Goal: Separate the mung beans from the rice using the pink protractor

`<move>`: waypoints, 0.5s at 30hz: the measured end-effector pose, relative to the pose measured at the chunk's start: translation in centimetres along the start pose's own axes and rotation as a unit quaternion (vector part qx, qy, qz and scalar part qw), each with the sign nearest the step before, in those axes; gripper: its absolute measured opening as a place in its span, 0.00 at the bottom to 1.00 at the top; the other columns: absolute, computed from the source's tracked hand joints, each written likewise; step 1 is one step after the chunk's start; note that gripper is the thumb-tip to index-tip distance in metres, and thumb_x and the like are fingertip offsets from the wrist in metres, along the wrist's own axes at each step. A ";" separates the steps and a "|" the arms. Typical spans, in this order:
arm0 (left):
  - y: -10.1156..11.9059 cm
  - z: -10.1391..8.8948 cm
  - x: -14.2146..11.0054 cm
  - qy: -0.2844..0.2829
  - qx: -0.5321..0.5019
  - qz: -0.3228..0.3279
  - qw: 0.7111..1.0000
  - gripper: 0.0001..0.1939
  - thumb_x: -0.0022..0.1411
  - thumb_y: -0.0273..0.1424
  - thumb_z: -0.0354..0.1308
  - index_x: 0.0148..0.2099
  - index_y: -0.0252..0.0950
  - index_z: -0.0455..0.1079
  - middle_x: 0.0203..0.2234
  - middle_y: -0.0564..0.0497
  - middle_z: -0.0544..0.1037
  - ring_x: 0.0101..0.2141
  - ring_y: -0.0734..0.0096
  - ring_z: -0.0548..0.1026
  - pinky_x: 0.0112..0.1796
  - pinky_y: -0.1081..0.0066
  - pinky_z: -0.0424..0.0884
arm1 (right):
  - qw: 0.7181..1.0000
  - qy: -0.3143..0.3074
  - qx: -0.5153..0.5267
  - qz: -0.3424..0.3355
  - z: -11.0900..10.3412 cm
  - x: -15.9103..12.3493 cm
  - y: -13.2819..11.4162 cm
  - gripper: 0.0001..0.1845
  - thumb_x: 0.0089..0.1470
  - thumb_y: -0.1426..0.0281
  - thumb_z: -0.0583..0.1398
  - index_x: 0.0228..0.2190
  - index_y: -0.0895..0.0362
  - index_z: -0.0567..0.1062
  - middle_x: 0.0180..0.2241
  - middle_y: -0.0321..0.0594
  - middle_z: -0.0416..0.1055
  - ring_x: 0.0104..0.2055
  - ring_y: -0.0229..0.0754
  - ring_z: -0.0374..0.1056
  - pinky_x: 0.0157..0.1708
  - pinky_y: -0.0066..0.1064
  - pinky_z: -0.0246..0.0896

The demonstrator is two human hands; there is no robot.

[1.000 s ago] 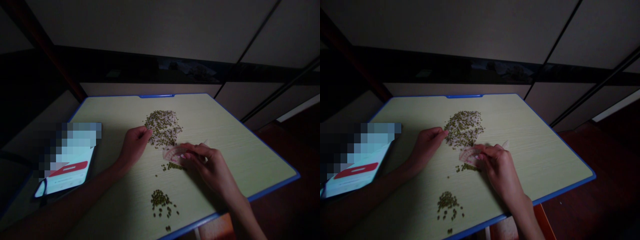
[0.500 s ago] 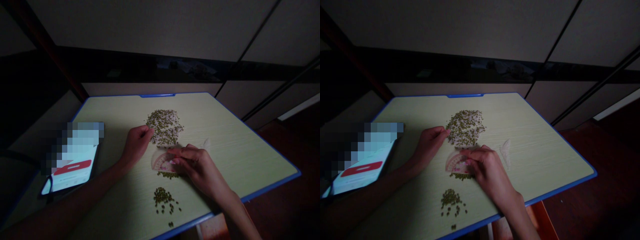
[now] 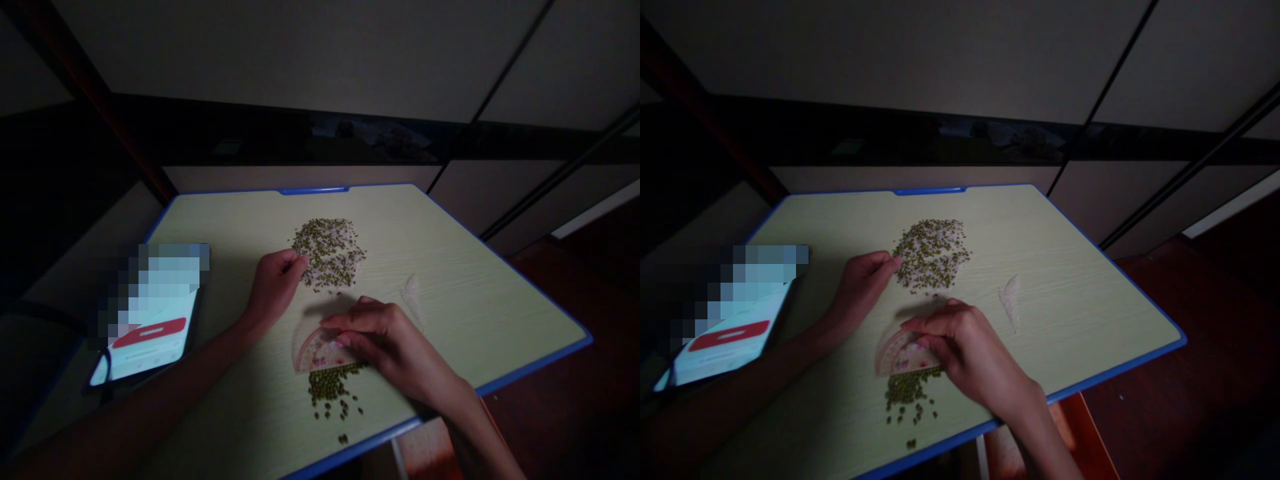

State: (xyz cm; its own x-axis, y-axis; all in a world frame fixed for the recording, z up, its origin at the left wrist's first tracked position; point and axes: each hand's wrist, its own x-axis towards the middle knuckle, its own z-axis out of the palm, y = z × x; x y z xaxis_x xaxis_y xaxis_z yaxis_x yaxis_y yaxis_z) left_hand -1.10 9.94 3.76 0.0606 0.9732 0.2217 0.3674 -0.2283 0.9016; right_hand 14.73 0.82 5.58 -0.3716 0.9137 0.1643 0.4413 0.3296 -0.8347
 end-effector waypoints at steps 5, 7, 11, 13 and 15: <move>0.0 0.0 0.0 -0.002 0.000 0.002 1.000 0.18 0.51 0.31 0.51 0.15 0.37 0.48 0.12 0.60 0.49 0.17 0.79 0.50 0.20 0.73 0.47 | 1.000 -0.006 -0.001 -0.021 0.1 -0.3 0.1 0.17 0.52 0.78 0.56 0.40 0.51 0.77 0.29 0.33 0.76 0.33 0.39 0.65 0.35 0.32 0.60; 0.0 0.0 0.0 -0.004 0.004 0.005 1.000 0.18 0.51 0.31 0.51 0.15 0.37 0.48 0.12 0.60 0.49 0.17 0.79 0.50 0.20 0.73 0.48 | 1.000 -0.007 -0.004 -0.025 0.2 -0.4 0.1 0.17 0.52 0.79 0.57 0.41 0.51 0.77 0.29 0.33 0.76 0.33 0.39 0.65 0.35 0.31 0.60; 0.0 0.0 0.1 -0.001 0.010 0.005 1.000 0.18 0.51 0.31 0.50 0.15 0.37 0.48 0.11 0.60 0.49 0.17 0.79 0.50 0.20 0.73 0.47 | 1.000 -0.011 -0.013 -0.026 0.2 -0.7 -0.3 0.17 0.53 0.77 0.56 0.41 0.50 0.76 0.30 0.35 0.76 0.33 0.39 0.65 0.34 0.32 0.60; 0.1 0.0 0.0 -0.001 0.013 0.003 1.000 0.17 0.51 0.31 0.50 0.15 0.37 0.48 0.12 0.60 0.49 0.17 0.79 0.50 0.20 0.73 0.47 | 0.999 -0.001 -0.021 -0.029 0.0 -0.9 -0.4 0.16 0.54 0.76 0.55 0.42 0.49 0.76 0.29 0.35 0.75 0.32 0.39 0.66 0.34 0.33 0.60; 0.2 0.0 0.0 -0.002 0.016 0.002 1.000 0.17 0.50 0.31 0.50 0.15 0.37 0.48 0.12 0.60 0.49 0.18 0.79 0.50 0.20 0.73 0.47 | 0.999 0.039 -0.026 -0.023 -0.4 -1.3 -0.4 0.15 0.54 0.74 0.56 0.41 0.49 0.77 0.28 0.36 0.75 0.32 0.39 0.66 0.33 0.33 0.61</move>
State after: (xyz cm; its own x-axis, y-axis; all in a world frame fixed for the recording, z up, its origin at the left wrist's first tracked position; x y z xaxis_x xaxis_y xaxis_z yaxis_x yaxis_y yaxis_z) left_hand -1.03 9.88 3.95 0.0658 0.9722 0.2247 0.3958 -0.2321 0.8885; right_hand 15.37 -0.38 5.97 -0.3276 0.9128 0.2440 0.4680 0.3811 -0.7973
